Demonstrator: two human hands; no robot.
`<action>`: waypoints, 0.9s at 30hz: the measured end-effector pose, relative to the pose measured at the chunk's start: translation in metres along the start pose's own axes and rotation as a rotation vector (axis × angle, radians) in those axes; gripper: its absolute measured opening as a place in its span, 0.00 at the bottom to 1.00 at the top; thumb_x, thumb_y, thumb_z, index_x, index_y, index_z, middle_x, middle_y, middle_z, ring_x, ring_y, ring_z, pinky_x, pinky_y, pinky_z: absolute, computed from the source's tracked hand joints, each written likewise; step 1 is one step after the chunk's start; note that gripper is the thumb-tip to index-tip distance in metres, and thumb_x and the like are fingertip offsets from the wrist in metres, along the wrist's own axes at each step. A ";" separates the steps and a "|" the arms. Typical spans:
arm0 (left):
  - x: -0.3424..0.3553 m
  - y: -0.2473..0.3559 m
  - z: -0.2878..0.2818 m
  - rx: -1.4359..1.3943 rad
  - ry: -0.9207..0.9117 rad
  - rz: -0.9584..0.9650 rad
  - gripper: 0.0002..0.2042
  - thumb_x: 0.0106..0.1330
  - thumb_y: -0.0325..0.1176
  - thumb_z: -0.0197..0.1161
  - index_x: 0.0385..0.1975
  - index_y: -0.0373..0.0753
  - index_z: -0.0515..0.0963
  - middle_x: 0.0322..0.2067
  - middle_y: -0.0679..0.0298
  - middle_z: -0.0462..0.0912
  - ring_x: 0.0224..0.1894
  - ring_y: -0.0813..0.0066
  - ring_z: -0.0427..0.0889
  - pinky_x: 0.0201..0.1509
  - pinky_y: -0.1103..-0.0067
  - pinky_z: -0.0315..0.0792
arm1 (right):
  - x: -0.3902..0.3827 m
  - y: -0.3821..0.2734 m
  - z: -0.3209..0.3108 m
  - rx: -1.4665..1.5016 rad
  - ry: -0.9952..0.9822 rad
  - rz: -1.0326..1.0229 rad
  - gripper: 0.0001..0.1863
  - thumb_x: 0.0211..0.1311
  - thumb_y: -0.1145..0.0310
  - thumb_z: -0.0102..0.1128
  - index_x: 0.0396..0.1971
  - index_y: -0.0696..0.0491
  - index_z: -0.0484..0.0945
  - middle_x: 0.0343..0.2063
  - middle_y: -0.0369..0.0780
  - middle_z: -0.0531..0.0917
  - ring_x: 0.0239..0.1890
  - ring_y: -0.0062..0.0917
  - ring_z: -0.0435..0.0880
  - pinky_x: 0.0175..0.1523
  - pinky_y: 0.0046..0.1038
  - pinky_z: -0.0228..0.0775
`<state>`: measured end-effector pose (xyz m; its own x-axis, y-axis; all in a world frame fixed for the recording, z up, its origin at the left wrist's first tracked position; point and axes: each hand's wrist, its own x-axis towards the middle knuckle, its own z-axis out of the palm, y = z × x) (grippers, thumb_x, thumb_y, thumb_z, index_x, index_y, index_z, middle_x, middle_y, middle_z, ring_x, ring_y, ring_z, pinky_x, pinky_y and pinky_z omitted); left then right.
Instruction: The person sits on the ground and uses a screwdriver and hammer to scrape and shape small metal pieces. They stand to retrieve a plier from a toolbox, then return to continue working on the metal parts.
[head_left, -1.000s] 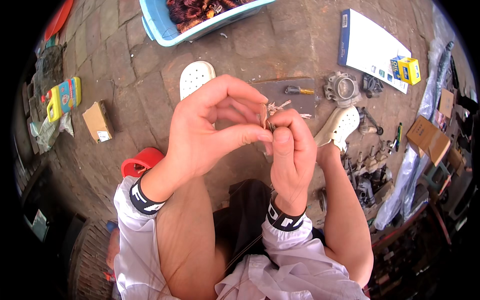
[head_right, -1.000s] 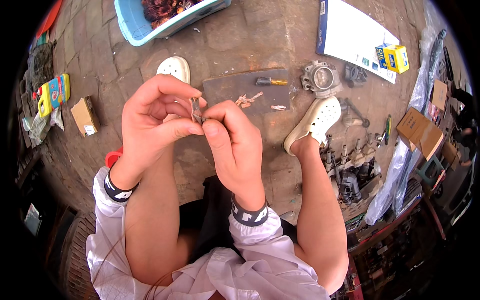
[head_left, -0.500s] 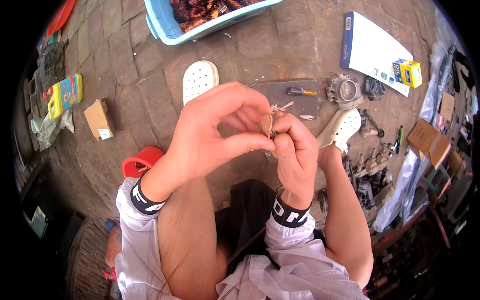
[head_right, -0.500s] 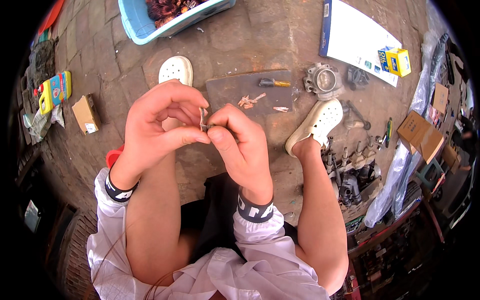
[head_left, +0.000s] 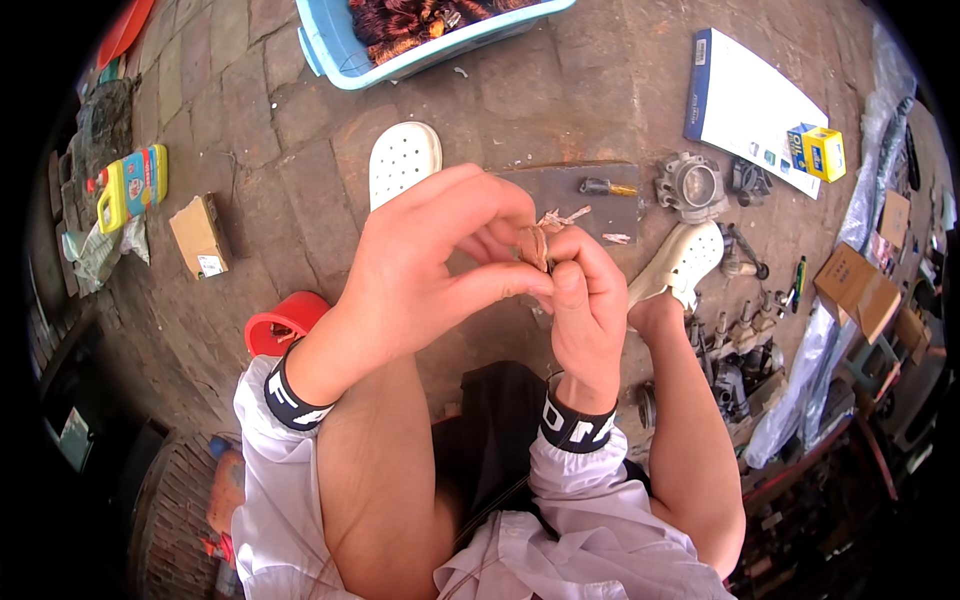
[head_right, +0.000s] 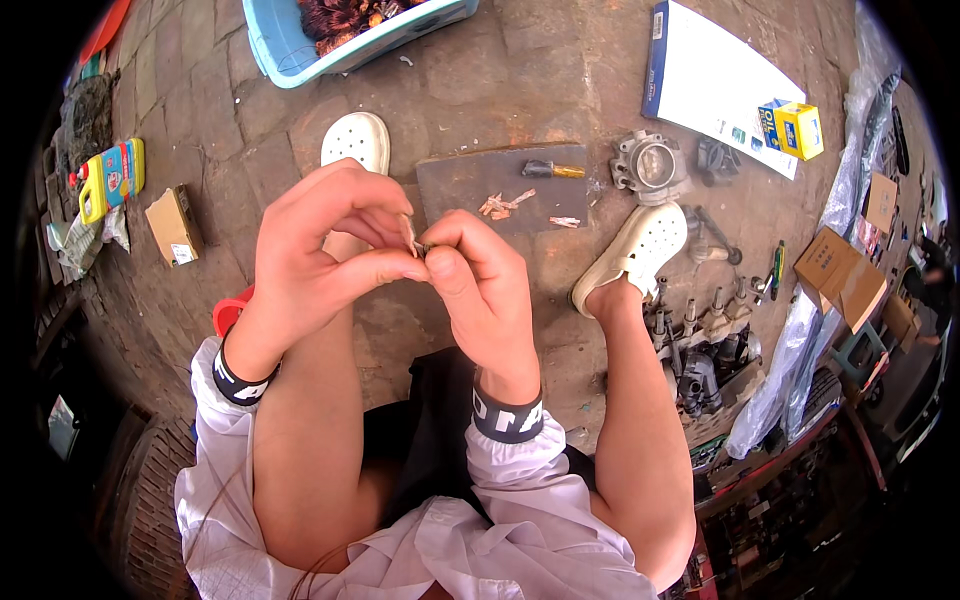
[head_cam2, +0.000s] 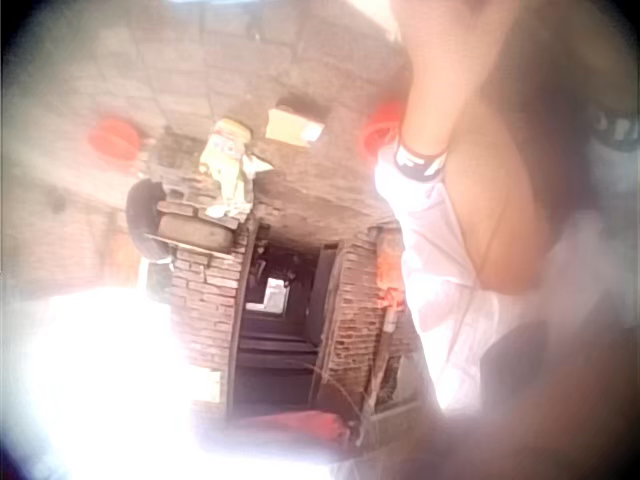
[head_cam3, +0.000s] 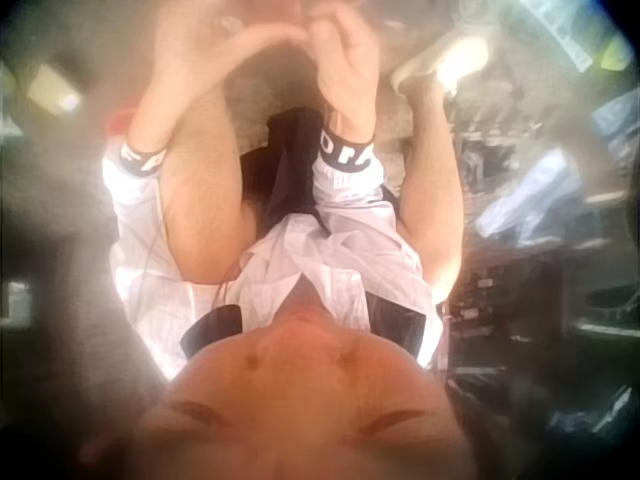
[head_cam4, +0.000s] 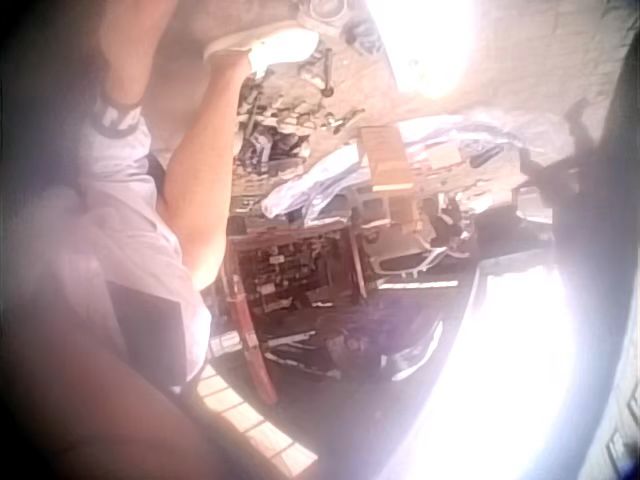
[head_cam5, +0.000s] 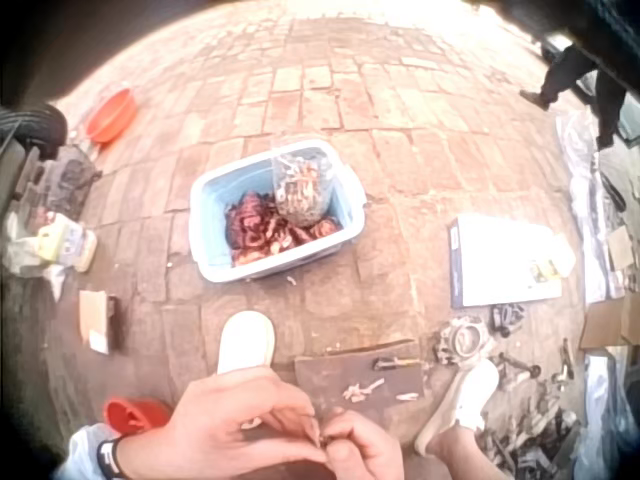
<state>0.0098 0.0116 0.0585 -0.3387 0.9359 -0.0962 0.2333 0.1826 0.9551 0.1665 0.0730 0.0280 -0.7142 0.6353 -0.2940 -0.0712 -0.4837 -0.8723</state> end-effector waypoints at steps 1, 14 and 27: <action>0.000 0.000 0.000 0.003 0.000 -0.003 0.17 0.43 0.26 0.75 0.32 0.34 0.77 0.27 0.65 0.76 0.28 0.79 0.80 0.31 0.85 0.75 | 0.000 0.001 0.000 -0.008 -0.006 -0.006 0.16 0.68 0.60 0.53 0.28 0.58 0.72 0.25 0.31 0.70 0.27 0.12 0.64 0.32 0.16 0.56; -0.005 -0.002 -0.009 0.302 -0.121 0.148 0.17 0.45 0.33 0.74 0.33 0.35 0.76 0.25 0.63 0.75 0.25 0.73 0.80 0.27 0.81 0.72 | -0.003 -0.004 -0.005 -0.176 -0.039 0.029 0.09 0.64 0.68 0.56 0.26 0.56 0.71 0.20 0.29 0.69 0.25 0.12 0.62 0.29 0.17 0.55; -0.007 -0.014 0.000 -0.096 -0.168 -0.117 0.10 0.53 0.27 0.68 0.33 0.35 0.75 0.28 0.64 0.78 0.29 0.74 0.81 0.31 0.81 0.75 | -0.010 0.003 0.003 -0.110 0.083 0.150 0.10 0.67 0.67 0.53 0.27 0.57 0.72 0.20 0.29 0.69 0.25 0.11 0.63 0.29 0.16 0.56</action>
<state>0.0086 0.0024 0.0457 -0.1996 0.9486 -0.2454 0.1106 0.2707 0.9563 0.1712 0.0632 0.0295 -0.6508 0.6108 -0.4510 0.1113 -0.5108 -0.8525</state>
